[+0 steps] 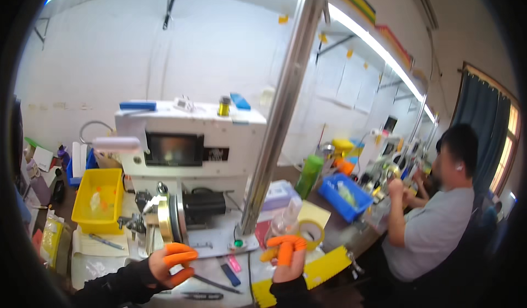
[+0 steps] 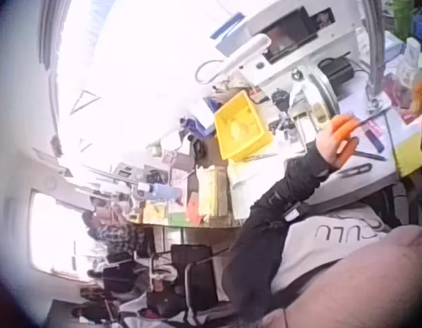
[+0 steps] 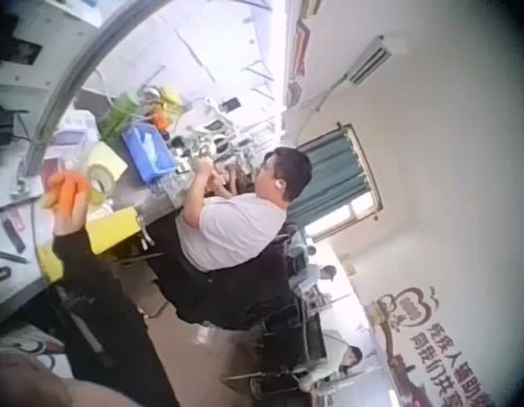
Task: The recorder uses various tools and manual techniques to assemble small electronic components on a workstation.
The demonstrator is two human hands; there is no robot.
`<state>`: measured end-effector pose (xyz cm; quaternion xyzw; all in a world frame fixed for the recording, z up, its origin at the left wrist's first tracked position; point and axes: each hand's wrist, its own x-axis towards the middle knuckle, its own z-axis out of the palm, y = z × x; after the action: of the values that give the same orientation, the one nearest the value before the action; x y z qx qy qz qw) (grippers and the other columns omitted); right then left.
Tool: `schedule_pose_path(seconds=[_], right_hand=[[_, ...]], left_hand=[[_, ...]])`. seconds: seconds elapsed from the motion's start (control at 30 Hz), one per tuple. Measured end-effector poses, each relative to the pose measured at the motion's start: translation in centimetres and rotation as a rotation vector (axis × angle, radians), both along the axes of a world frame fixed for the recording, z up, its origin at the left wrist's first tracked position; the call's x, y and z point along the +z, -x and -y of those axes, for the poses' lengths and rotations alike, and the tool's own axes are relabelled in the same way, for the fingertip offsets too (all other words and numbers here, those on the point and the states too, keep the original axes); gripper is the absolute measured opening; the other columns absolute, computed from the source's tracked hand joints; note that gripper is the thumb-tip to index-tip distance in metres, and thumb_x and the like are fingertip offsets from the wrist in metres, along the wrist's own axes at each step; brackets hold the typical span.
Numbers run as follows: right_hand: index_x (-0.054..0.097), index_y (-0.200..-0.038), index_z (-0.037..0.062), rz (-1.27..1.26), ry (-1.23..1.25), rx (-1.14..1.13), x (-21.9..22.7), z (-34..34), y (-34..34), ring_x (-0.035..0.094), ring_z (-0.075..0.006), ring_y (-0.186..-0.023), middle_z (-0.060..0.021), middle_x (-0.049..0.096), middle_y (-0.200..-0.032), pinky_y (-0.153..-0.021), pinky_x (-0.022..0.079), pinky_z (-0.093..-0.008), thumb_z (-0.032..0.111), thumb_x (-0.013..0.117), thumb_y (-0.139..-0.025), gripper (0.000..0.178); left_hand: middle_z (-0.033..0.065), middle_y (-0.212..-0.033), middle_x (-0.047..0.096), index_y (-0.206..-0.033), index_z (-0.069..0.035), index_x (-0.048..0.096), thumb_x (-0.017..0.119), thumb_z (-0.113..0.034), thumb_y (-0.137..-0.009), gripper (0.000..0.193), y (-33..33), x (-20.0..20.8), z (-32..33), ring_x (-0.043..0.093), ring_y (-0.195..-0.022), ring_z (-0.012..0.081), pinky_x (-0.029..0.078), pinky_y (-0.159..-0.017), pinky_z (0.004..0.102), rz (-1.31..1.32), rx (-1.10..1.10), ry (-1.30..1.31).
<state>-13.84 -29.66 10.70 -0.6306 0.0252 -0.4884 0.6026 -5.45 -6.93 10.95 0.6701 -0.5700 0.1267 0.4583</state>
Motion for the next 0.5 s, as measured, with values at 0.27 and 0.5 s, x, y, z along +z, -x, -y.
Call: schedule_pose_path(seconds=[0.27, 0.5], right_hand=[[0.045, -0.086, 0.0112, 0.236, -0.025, -0.180, 25.5, 7.4, -9.9, 0.026, -0.0088, -0.030, 0.0003, 0.035, -0.046, -0.027, 0.018, -0.0233, 0.024, 0.044, -0.084, 0.012], [0.049, -0.082, 0.0076, 0.314, 0.082, -0.381, 39.6, 9.5, -14.5, 0.035, -0.0098, -0.037, -0.0003, 0.042, -0.050, -0.031, 0.025, -0.0229, 0.019, 0.050, -0.079, 0.011]], left_hand=[[0.0104, -0.084, 0.054, -0.091, -0.006, 0.054, 0.055, 0.001, -0.066, 0.026, -6.0, 0.8, -9.3, 0.053, -0.063, 0.0154, 0.043, -0.059, 0.0249, -0.022, 0.453, 0.390], [0.0107, -0.079, 0.055, -0.085, -0.005, 0.055, 0.054, 0.003, -0.062, 0.024, -9.4, 0.8, -11.7, 0.053, -0.063, 0.0191, 0.043, -0.058, 0.0259, 0.052, 0.571, 0.487]])
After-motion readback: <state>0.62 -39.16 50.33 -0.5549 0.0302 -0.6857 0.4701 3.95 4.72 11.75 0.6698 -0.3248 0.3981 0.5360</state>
